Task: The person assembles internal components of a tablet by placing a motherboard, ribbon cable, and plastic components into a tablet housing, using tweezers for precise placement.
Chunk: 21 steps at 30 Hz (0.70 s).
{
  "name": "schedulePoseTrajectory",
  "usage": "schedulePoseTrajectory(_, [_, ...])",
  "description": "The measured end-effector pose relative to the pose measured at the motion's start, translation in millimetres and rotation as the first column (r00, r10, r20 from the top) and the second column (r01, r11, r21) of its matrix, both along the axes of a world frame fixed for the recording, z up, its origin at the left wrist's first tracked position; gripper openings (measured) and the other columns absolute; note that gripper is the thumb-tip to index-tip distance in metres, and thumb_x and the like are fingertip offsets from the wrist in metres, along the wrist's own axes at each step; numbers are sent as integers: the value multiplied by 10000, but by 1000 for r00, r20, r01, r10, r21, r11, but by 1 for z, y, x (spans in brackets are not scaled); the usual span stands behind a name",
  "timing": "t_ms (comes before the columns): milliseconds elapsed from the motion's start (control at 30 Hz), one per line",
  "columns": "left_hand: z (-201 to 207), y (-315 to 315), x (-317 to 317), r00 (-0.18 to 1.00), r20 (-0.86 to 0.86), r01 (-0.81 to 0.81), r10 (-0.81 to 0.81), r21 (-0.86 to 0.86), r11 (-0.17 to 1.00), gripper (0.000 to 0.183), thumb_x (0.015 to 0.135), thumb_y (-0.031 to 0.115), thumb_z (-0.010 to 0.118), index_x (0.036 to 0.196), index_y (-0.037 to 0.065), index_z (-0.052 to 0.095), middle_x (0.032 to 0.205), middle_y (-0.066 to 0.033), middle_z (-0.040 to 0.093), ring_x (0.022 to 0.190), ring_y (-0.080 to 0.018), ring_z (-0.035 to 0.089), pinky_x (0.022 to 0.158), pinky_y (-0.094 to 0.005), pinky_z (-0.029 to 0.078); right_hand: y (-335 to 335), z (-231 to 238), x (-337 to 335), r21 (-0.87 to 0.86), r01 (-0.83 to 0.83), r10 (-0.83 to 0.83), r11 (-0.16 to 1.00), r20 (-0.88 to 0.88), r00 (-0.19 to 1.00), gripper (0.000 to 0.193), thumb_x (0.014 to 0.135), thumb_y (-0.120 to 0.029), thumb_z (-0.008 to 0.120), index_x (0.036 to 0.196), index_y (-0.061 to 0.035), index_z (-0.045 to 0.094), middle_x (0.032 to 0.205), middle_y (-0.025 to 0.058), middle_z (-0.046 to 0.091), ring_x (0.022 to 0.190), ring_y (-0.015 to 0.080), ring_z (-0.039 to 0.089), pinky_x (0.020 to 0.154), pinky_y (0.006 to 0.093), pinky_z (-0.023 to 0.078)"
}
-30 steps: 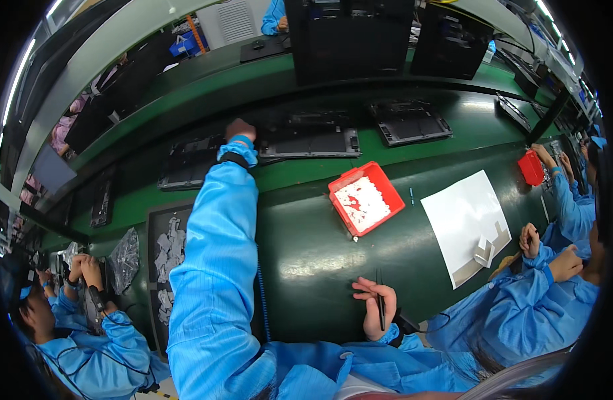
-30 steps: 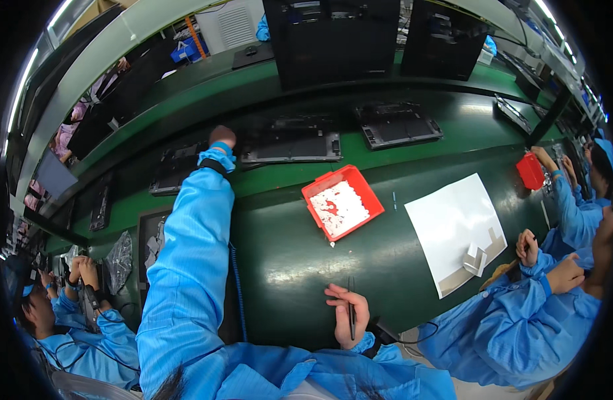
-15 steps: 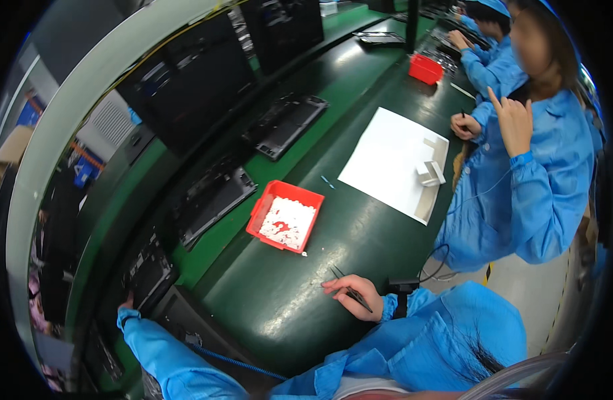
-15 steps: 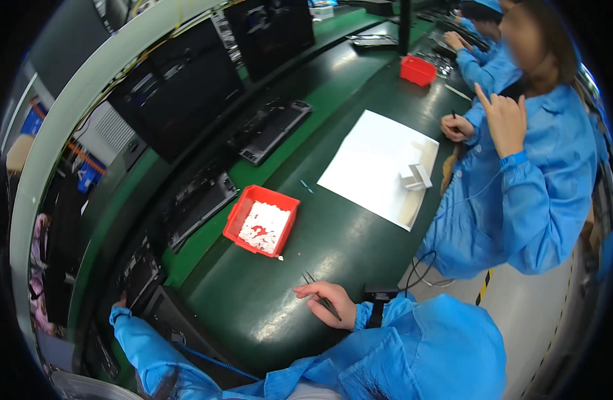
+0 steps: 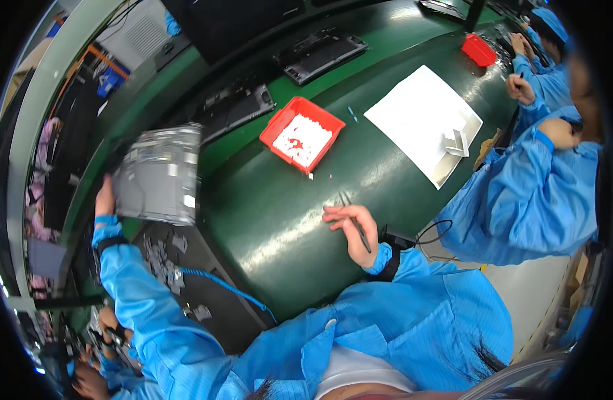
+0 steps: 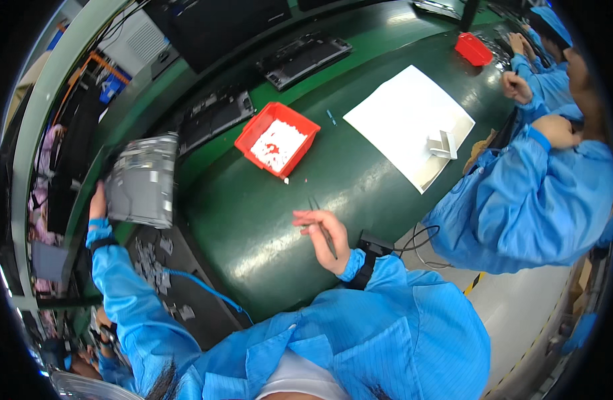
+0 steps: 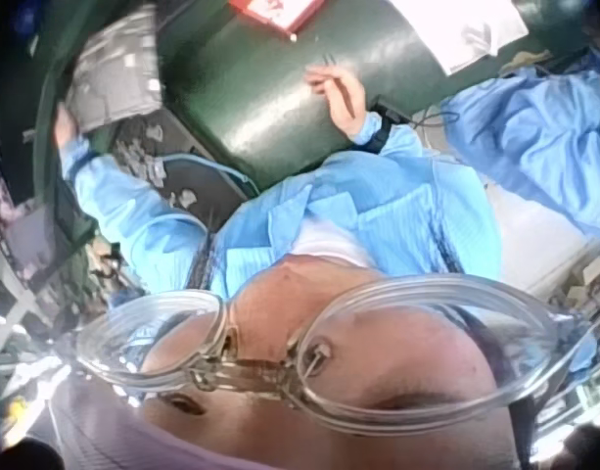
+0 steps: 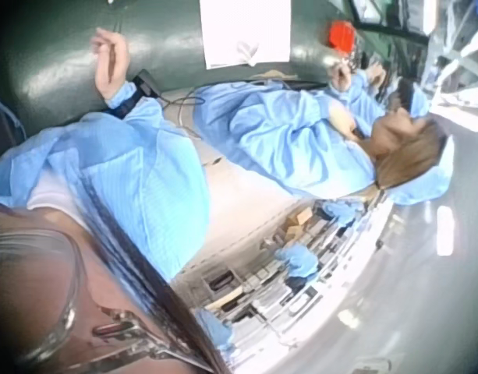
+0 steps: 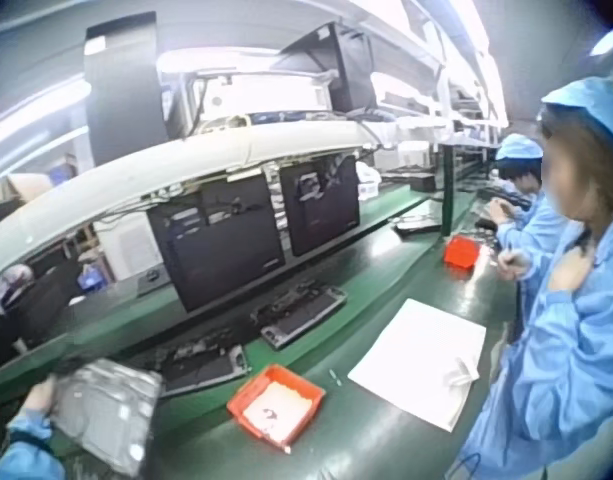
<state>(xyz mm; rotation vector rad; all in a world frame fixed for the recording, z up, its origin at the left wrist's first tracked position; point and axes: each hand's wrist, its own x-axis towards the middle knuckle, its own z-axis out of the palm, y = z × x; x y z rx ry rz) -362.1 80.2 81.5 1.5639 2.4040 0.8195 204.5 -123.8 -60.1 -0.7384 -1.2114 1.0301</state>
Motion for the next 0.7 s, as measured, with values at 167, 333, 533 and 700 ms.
schedulePoseTrajectory(167, [-29,-17,156,910,60,412,-410,-247,877,594,907,501,445,1016,-55,622,980,-196,652,938,-276,603,856,-350,429,5,-1,-2,62,32,-25,998,-113,993,243,942,-71,356,1142,23,456,1142,195,541,961,251,601,811,327,488])
schedulePoseTrajectory(333, [-64,-22,248,815,-104,509,-570,-342,790,471,867,451,538,923,-1,657,916,-184,652,853,-360,590,786,-395,451,9,5,6,237,157,-183,959,89,979,234,885,-40,398,1038,13,567,1255,205,423,1014,292,567,862,376,462])
schedulePoseTrajectory(533, [-51,-98,334,588,-461,799,-664,204,566,150,701,121,662,848,96,681,838,-99,628,858,-308,559,786,-401,454,-4,17,20,350,169,-250,921,203,947,105,801,14,463,813,5,567,829,114,611,943,309,563,855,396,432])
schedulePoseTrajectory(700, [-84,-170,367,356,-260,932,-897,34,360,206,656,62,714,859,74,686,850,-56,592,829,-266,542,745,-366,460,4,25,17,331,136,-226,934,249,942,78,763,48,527,812,9,574,730,100,557,720,252,522,744,363,441])
